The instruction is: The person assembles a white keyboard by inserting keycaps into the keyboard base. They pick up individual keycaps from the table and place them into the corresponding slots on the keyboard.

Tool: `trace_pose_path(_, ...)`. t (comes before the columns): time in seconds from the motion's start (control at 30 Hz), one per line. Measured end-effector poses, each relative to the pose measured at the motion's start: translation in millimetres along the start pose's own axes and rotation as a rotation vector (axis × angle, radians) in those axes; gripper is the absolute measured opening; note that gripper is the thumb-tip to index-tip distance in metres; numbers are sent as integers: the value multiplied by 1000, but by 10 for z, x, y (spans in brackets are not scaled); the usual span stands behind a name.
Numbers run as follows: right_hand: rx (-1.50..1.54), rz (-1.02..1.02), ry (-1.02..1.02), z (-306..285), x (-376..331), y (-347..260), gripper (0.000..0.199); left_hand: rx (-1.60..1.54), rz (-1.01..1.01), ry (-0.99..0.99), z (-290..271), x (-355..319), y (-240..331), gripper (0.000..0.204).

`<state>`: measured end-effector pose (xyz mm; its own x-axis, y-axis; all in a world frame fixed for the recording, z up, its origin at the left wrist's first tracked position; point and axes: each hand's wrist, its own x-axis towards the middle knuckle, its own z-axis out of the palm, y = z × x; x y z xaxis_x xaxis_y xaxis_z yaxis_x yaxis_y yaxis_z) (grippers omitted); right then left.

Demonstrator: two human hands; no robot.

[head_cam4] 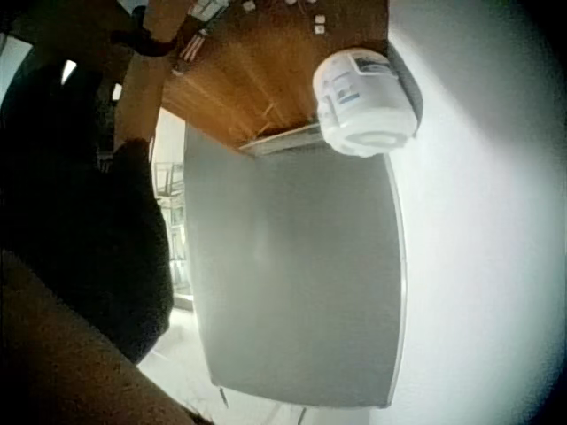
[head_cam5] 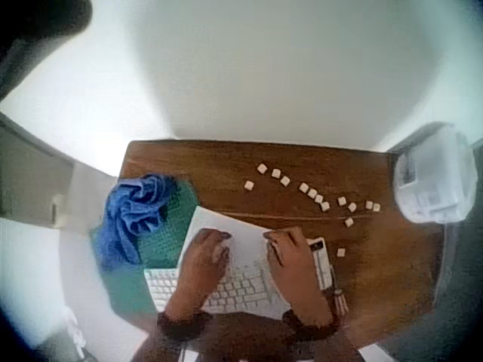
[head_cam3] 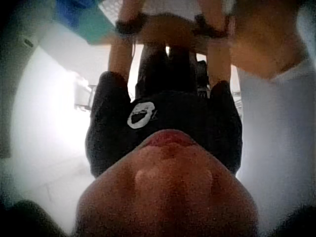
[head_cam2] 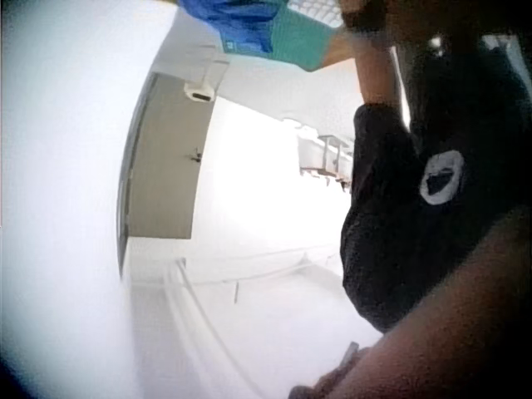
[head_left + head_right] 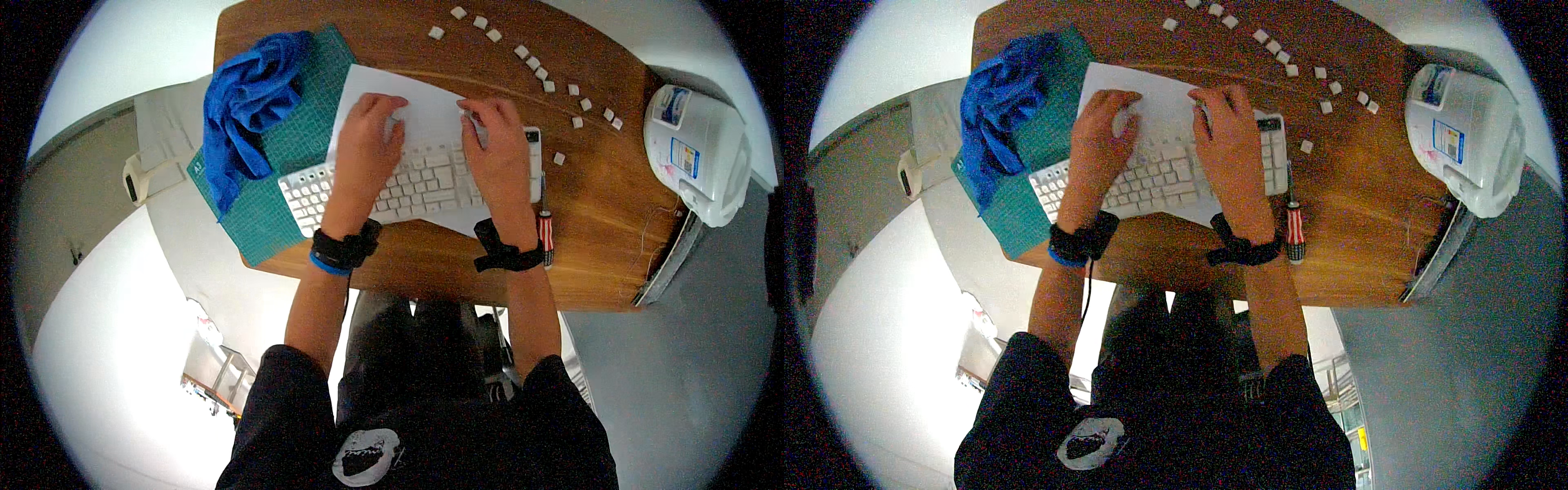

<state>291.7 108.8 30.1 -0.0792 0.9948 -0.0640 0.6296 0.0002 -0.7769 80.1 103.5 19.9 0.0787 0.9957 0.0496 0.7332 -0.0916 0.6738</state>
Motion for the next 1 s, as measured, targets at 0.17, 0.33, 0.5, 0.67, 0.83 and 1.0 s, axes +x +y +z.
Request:
trace_pose_path(0.17,-18,2,-29,67,83,51,29,-94,-64,-33,71,67,153,33)
trace_pose_path(0.33,-73,-29,8,59,275,0,34,-36,-44,-22,46,260,166,37)
trace_pose_path(0.5,-325,-45,159,9,712,129,40,113,88,45,87,682,103,51)
trace_pose_path(0.67,-438,-57,260,-88,944,302,48,137,239,-72,86,954,-19,60)
trace_pose_path(0.83,-453,-197,155,-87,1024,488,48,173,304,-165,140,941,-116,63)
trace_pose_path(1.0,-220,-129,-9,-22,920,406,38,125,237,-244,76,855,-130,70)
